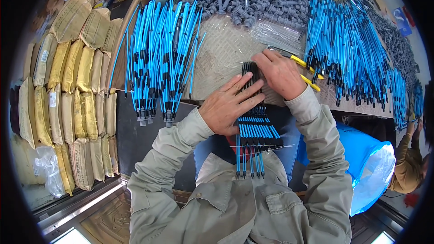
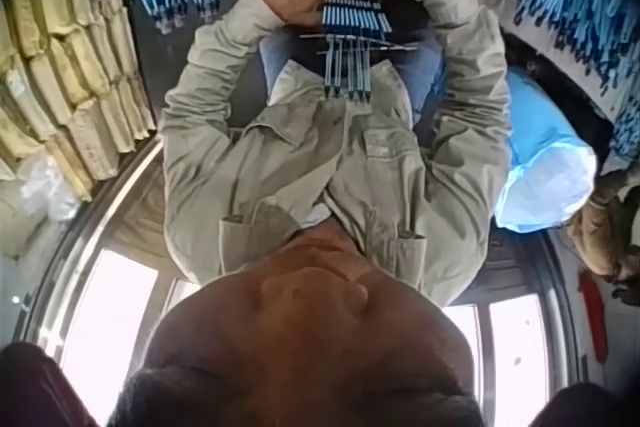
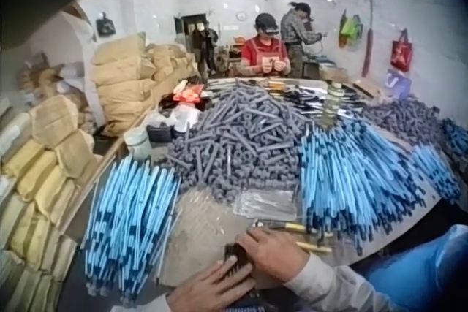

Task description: The person assembles small blue plastic tubes by inserting black internal components and black plugs into them, using pliers for some steps.

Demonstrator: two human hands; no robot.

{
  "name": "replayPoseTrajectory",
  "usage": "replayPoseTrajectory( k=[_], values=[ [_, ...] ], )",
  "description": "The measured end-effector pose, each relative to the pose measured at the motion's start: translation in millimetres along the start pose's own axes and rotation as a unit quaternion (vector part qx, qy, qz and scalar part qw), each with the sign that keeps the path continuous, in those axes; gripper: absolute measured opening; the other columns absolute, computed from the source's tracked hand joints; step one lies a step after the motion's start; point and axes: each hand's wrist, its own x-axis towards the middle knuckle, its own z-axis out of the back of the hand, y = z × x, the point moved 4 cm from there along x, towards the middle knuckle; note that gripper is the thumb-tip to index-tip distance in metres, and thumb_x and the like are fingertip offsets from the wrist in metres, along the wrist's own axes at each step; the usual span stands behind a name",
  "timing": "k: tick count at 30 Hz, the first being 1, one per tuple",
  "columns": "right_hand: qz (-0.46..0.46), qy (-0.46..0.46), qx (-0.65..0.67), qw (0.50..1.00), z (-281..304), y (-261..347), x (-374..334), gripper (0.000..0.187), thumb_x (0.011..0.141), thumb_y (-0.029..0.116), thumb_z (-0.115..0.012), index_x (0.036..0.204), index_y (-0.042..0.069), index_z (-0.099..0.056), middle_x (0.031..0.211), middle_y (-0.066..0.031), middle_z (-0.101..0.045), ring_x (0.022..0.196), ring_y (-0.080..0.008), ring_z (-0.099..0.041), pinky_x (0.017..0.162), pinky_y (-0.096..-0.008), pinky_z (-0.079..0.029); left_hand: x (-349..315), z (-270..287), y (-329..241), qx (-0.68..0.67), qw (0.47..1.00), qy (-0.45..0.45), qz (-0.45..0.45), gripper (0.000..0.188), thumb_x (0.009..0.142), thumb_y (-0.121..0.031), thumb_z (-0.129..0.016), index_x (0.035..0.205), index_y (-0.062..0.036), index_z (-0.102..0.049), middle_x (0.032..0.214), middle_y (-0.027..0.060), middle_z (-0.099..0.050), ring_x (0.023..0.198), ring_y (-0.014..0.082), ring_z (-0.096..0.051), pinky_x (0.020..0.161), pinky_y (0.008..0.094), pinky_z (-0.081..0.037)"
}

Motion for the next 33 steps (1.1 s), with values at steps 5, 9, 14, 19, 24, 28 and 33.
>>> replayPoseTrajectory(
  k=[5, 9, 14, 19, 24, 28, 33],
  values=[
    [0.0, -0.002, -0.035, 0.999, 13.0, -3.4, -5.7, 0.014, 0.069, 0.008, -0.059, 0.083, 0.007, -0.054, 0.079, -0.0068, -0.051, 0.074, -0.0247, -0.058, 0.058, -0.0341, -0.048, -2.5, 0.1, -1.8, 0.0, 1.0, -0.015, -0.006, 0.072, 0.062, -0.029, -0.065, 0.128, -0.0082, -0.045, 0.141, 0.0119, -0.036, 0.131, 0.0398, -0.028, 0.106, 0.0486, -0.024],
    [0.044, 0.021, -0.102, 0.994, 15.6, -2.9, -13.1, 0.008, 0.074, 0.009, -0.057, 0.08, 0.007, -0.053, 0.079, -0.0069, -0.05, 0.074, -0.0251, -0.058, 0.06, -0.034, -0.048, -1.8, -0.9, -6.2, 0.017, 1.0, -0.017, -0.003, 0.071, 0.065, -0.033, -0.064, 0.128, -0.0091, -0.045, 0.14, 0.01, -0.037, 0.131, 0.0402, -0.028, 0.106, 0.0492, -0.025],
    [0.03, -0.074, 0.086, 0.993, 58.1, 6.7, -17.1, 0.008, 0.083, 0.01, -0.051, 0.08, 0.004, -0.056, 0.085, -0.0062, -0.057, 0.073, -0.0204, -0.059, 0.06, -0.0317, -0.048, 0.7, -2.4, -6.6, 0.017, 0.999, -0.037, -0.02, 0.075, 0.066, -0.046, -0.065, 0.129, -0.0112, -0.045, 0.141, 0.0109, -0.036, 0.13, 0.0417, -0.027, 0.106, 0.0506, -0.023],
    [0.109, 0.055, 0.424, 0.898, 171.5, 88.9, -55.2, 0.016, 0.079, 0.015, -0.063, 0.088, 0.002, -0.06, 0.086, -0.0067, -0.061, 0.071, -0.0186, -0.061, 0.061, -0.0291, -0.047, -6.4, -2.4, -6.3, -0.003, 0.997, -0.072, -0.021, 0.084, 0.061, -0.057, -0.067, 0.13, -0.0135, -0.045, 0.141, 0.0117, -0.035, 0.131, 0.043, -0.025, 0.107, 0.0519, -0.022],
    [0.118, 0.013, 0.001, 0.993, 136.4, 132.1, -73.5, 0.023, 0.077, 0.023, -0.066, 0.09, 0.006, -0.057, 0.075, -0.0075, -0.058, 0.064, -0.0206, -0.06, 0.054, -0.0313, -0.046, -7.5, -13.7, -3.9, 0.008, 0.994, -0.106, -0.028, 0.087, 0.06, -0.059, -0.068, 0.131, -0.0152, -0.045, 0.142, 0.0104, -0.034, 0.132, 0.0424, -0.023, 0.107, 0.0529, -0.021],
    [0.121, -0.023, -0.076, 0.99, 114.9, 128.0, -76.0, 0.028, 0.077, 0.027, -0.066, 0.092, 0.007, -0.054, 0.069, -0.0059, -0.055, 0.059, -0.0199, -0.059, 0.05, -0.0303, -0.045, -7.3, -19.3, -4.7, 0.002, 0.993, -0.113, -0.028, 0.084, 0.061, -0.056, -0.069, 0.131, -0.0161, -0.045, 0.142, 0.0081, -0.034, 0.132, 0.0416, -0.023, 0.107, 0.0534, -0.02],
    [0.112, -0.035, -0.104, 0.988, 102.2, 128.1, -74.6, 0.024, 0.08, 0.028, -0.061, 0.087, 0.008, -0.05, 0.067, -0.0036, -0.052, 0.057, -0.0158, -0.059, 0.043, -0.0279, -0.042, -10.4, -20.8, -7.8, 0.009, 0.99, -0.138, -0.041, 0.078, 0.062, -0.06, -0.069, 0.12, -0.0113, -0.053, 0.134, 0.0146, -0.042, 0.127, 0.0453, -0.029, 0.105, 0.0537, -0.024]
  ],
)
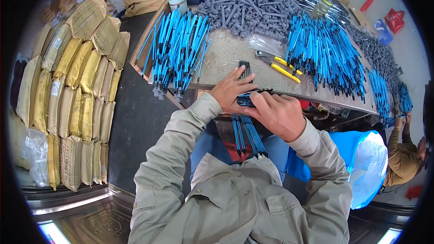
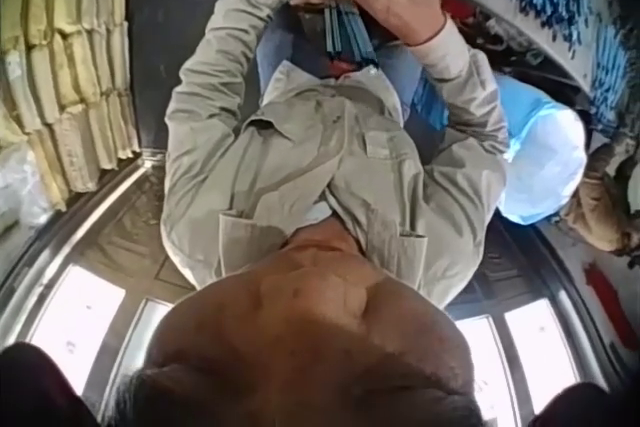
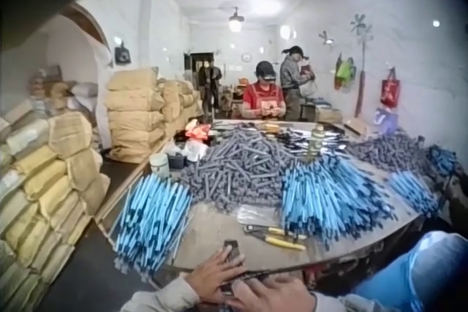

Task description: The person assembles small blue plastic tubes by inserting black internal components and black plugs into them, using pliers for some steps.

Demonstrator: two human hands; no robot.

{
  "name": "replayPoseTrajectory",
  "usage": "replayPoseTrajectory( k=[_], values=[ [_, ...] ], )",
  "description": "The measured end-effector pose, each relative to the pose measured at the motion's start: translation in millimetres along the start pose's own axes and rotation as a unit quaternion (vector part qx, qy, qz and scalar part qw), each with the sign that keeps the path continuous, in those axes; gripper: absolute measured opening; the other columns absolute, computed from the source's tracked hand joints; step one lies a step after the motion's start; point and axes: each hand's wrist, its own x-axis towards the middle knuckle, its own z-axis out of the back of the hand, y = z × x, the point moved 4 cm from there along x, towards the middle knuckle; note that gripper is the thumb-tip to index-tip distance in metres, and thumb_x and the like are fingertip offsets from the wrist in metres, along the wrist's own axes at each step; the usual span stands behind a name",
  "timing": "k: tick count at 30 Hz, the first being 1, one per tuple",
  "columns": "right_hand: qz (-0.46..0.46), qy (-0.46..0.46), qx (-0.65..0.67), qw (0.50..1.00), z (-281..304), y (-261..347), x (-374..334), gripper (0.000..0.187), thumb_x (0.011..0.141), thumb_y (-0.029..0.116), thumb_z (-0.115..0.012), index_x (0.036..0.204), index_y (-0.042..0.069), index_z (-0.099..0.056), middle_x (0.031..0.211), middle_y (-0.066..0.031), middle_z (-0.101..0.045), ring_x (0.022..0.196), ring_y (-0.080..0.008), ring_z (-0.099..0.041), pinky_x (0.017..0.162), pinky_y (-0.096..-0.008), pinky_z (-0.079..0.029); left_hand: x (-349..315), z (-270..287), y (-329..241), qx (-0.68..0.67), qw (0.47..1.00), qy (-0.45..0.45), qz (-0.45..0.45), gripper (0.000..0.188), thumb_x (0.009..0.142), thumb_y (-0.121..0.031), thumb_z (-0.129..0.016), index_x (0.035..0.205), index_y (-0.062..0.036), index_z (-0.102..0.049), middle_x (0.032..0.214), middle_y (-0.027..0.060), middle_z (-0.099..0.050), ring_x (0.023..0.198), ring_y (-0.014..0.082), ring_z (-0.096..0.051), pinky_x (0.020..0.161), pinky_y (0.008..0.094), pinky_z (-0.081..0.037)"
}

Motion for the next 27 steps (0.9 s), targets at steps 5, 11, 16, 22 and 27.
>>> replayPoseTrajectory(
  k=[5, 11, 16, 22, 27],
  values=[
    [0.025, 0.056, -0.021, 0.998, -5.6, 7.8, 1.7, 0.026, 0.079, 0.032, -0.063, 0.086, 0.01, -0.052, 0.067, -0.0028, -0.051, 0.055, -0.0157, -0.058, 0.046, -0.0282, -0.044, 0.5, -2.0, 8.7, 0.018, 1.0, 0.001, -0.011, 0.078, 0.062, -0.059, -0.069, 0.122, -0.0126, -0.052, 0.135, 0.0141, -0.042, 0.127, 0.0451, -0.029, 0.105, 0.0534, -0.024],
    [0.051, -0.009, 0.019, 0.998, -0.7, -13.9, 14.0, 0.023, 0.074, 0.027, -0.064, 0.085, 0.01, -0.053, 0.075, -0.003, -0.056, 0.058, -0.0167, -0.059, 0.047, -0.0287, -0.044, 7.2, 2.8, -0.8, 0.015, 1.0, -0.013, -0.008, 0.077, 0.066, -0.059, -0.067, 0.123, -0.0103, -0.051, 0.132, 0.0154, -0.045, 0.125, 0.0456, -0.031, 0.105, 0.0516, -0.026],
    [0.065, -0.092, 0.037, 0.993, 24.0, -28.9, 27.5, 0.022, 0.071, 0.017, -0.064, 0.089, 0.007, -0.055, 0.081, -0.0061, -0.059, 0.067, -0.0197, -0.061, 0.056, -0.0319, -0.047, 6.4, -4.1, 9.7, -0.088, 0.989, -0.095, 0.074, 0.07, 0.072, -0.058, -0.063, 0.118, -0.0058, -0.054, 0.13, 0.015, -0.047, 0.123, 0.0457, -0.034, 0.104, 0.0499, -0.027],
    [-0.213, -0.388, 0.442, 0.78, -15.8, -74.9, -86.5, 0.048, 0.069, 0.007, -0.066, 0.113, -0.002, -0.051, 0.099, -0.0115, -0.063, 0.085, -0.0175, -0.062, 0.079, -0.0309, -0.048, 16.2, 0.3, 4.4, -0.012, 0.998, -0.051, 0.038, 0.063, 0.076, -0.055, -0.06, 0.115, -0.0054, -0.057, 0.129, 0.0129, -0.049, 0.122, 0.0445, -0.036, 0.104, 0.0495, -0.028],
    [-0.206, -0.129, 0.42, 0.874, -76.0, -59.5, -30.9, 0.065, 0.068, 0.015, -0.078, 0.122, -0.001, -0.047, 0.104, -0.0101, -0.061, 0.092, -0.017, -0.06, 0.081, -0.0304, -0.048, 9.8, 7.6, 1.1, -0.048, 0.994, -0.058, 0.074, 0.061, 0.076, -0.054, -0.06, 0.116, -0.008, -0.057, 0.127, 0.0126, -0.05, 0.123, 0.0439, -0.036, 0.104, 0.0499, -0.028]
  ],
)
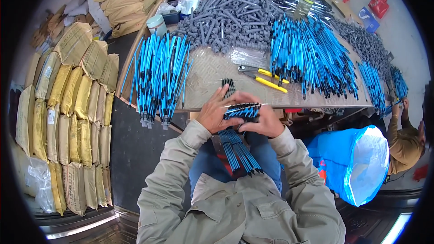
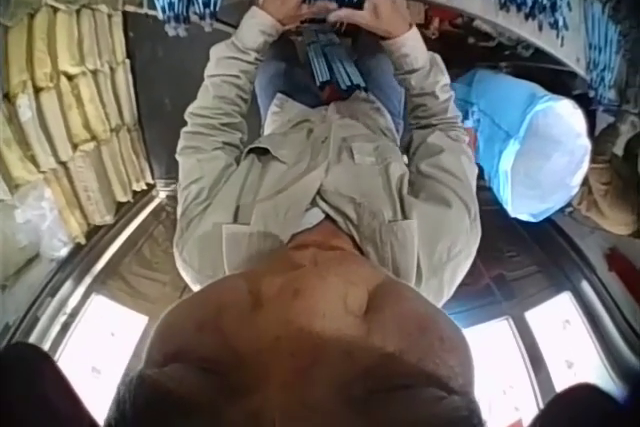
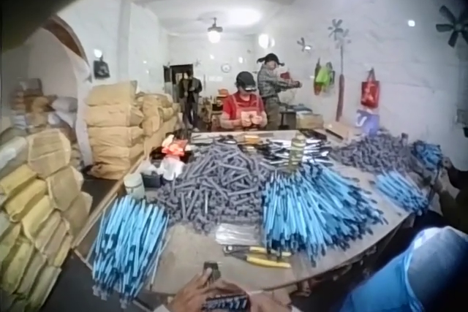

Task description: The person assembles small blue plastic tubes by inserting black internal components and black plugs into them, using pliers for some steps.

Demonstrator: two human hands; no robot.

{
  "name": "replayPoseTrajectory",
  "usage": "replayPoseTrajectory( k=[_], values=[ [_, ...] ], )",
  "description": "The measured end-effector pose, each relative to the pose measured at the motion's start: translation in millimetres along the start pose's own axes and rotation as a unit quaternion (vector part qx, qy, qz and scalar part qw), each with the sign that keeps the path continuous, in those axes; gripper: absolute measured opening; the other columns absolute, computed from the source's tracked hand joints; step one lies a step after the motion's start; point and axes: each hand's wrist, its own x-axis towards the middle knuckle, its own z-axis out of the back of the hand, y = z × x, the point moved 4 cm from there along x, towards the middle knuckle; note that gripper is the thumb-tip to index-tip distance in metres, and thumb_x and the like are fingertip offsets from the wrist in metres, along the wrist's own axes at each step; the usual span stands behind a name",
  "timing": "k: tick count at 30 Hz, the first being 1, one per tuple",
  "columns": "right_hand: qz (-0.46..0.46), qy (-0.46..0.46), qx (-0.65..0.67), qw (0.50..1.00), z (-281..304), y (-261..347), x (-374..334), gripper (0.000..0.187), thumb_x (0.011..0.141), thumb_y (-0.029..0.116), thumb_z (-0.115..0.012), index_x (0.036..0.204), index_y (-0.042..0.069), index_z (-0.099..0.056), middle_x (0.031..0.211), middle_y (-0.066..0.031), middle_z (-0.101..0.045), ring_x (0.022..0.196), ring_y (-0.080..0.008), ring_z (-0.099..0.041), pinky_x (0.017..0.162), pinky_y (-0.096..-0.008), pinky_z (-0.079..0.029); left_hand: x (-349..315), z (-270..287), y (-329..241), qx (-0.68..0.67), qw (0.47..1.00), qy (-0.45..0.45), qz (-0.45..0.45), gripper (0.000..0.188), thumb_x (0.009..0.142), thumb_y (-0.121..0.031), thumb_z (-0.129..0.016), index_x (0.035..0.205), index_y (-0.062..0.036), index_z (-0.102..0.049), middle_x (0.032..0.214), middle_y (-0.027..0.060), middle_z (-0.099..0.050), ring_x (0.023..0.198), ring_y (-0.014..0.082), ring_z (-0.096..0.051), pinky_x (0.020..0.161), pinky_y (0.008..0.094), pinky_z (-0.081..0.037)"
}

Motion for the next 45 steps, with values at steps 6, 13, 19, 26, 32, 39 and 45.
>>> replayPoseTrajectory(
  k=[6, 13, 19, 26, 32, 39, 45],
  values=[
    [-0.214, 0.15, 0.349, 0.9, -42.4, -5.0, 5.2, 0.04, 0.075, 0.006, -0.071, 0.111, -0.004, -0.057, 0.099, -0.0092, -0.065, 0.111, -0.0184, -0.052, 0.098, -0.0354, -0.037, -4.1, -1.2, -2.0, 0.008, 0.999, 0.002, -0.049, 0.059, 0.075, -0.045, -0.066, 0.118, -0.0068, -0.055, 0.124, 0.0124, -0.052, 0.122, 0.0435, -0.037, 0.104, 0.0494, -0.029],
    [-0.114, 0.012, 0.356, 0.928, 20.3, 57.4, 17.8, 0.034, 0.082, 0.006, -0.064, 0.112, -0.007, -0.055, 0.091, -0.0101, -0.066, 0.086, -0.015, -0.063, 0.076, -0.0265, -0.05, 26.4, 8.1, -52.7, -0.148, 0.989, -0.014, 0.013, 0.056, 0.073, -0.028, -0.073, 0.119, -0.0038, -0.052, 0.119, 0.0162, -0.054, 0.114, 0.036, -0.048, 0.095, 0.0434, -0.039],
    [-0.197, -0.035, 0.351, 0.915, 59.4, 60.7, -17.4, 0.025, 0.085, 0.006, -0.058, 0.104, -0.009, -0.056, 0.09, -0.016, -0.066, 0.083, -0.022, -0.065, 0.073, -0.0323, -0.053, 9.3, -91.0, -91.0, -0.524, 0.83, 0.084, 0.169, 0.04, 0.077, -0.024, -0.071, 0.108, -0.002, -0.057, 0.1, 0.0092, -0.062, 0.092, 0.0169, -0.058, 0.08, 0.0331, -0.047],
    [-0.417, -0.023, 0.428, 0.802, 12.0, -28.6, -96.0, 0.028, 0.086, 0.01, -0.059, 0.106, -0.009, -0.057, 0.091, -0.0162, -0.066, 0.085, -0.0214, -0.065, 0.075, -0.0307, -0.053, -90.6, -191.3, -75.2, -0.515, 0.778, 0.161, 0.321, 0.032, 0.084, -0.025, -0.062, 0.106, -0.0013, -0.059, 0.09, 0.0051, -0.063, 0.084, 0.0133, -0.059, 0.074, 0.0287, -0.048],
    [-0.441, -0.049, 0.414, 0.795, 29.6, -11.9, -95.5, 0.022, 0.084, 0.004, -0.056, 0.1, -0.011, -0.057, 0.091, -0.0193, -0.065, 0.083, -0.0263, -0.065, 0.074, -0.0338, -0.054, -18.0, -48.1, -47.1, -0.543, 0.745, 0.038, 0.385, 0.024, 0.092, -0.02, -0.05, 0.102, 0.001, -0.057, 0.082, 0.0064, -0.062, 0.073, 0.0108, -0.058, 0.069, 0.0252, -0.048],
    [-0.384, 0.018, 0.428, 0.818, 19.1, -10.7, -88.2, 0.015, 0.086, -0.007, -0.049, 0.1, -0.01, -0.051, 0.094, -0.0189, -0.064, 0.087, -0.0253, -0.064, 0.078, -0.0336, -0.053, 95.0, 20.5, 119.5, 0.026, 0.928, -0.273, 0.252, 0.012, 0.081, -0.009, -0.061, 0.09, -0.002, -0.058, 0.079, 0.0072, -0.062, 0.07, 0.0162, -0.059, 0.064, 0.0285, -0.047],
    [-0.377, 0.016, 0.43, 0.82, 15.8, -8.1, -98.4, 0.015, 0.086, -0.006, -0.049, 0.101, -0.01, -0.052, 0.094, -0.0191, -0.065, 0.086, -0.025, -0.065, 0.078, -0.0333, -0.052, 117.8, 6.2, 138.1, 0.153, 0.922, -0.134, 0.329, 0.025, 0.071, -0.013, -0.063, 0.093, -0.0054, -0.054, 0.088, 0.0157, -0.058, 0.083, 0.0364, -0.057, 0.07, 0.0449, -0.045]
  ],
)
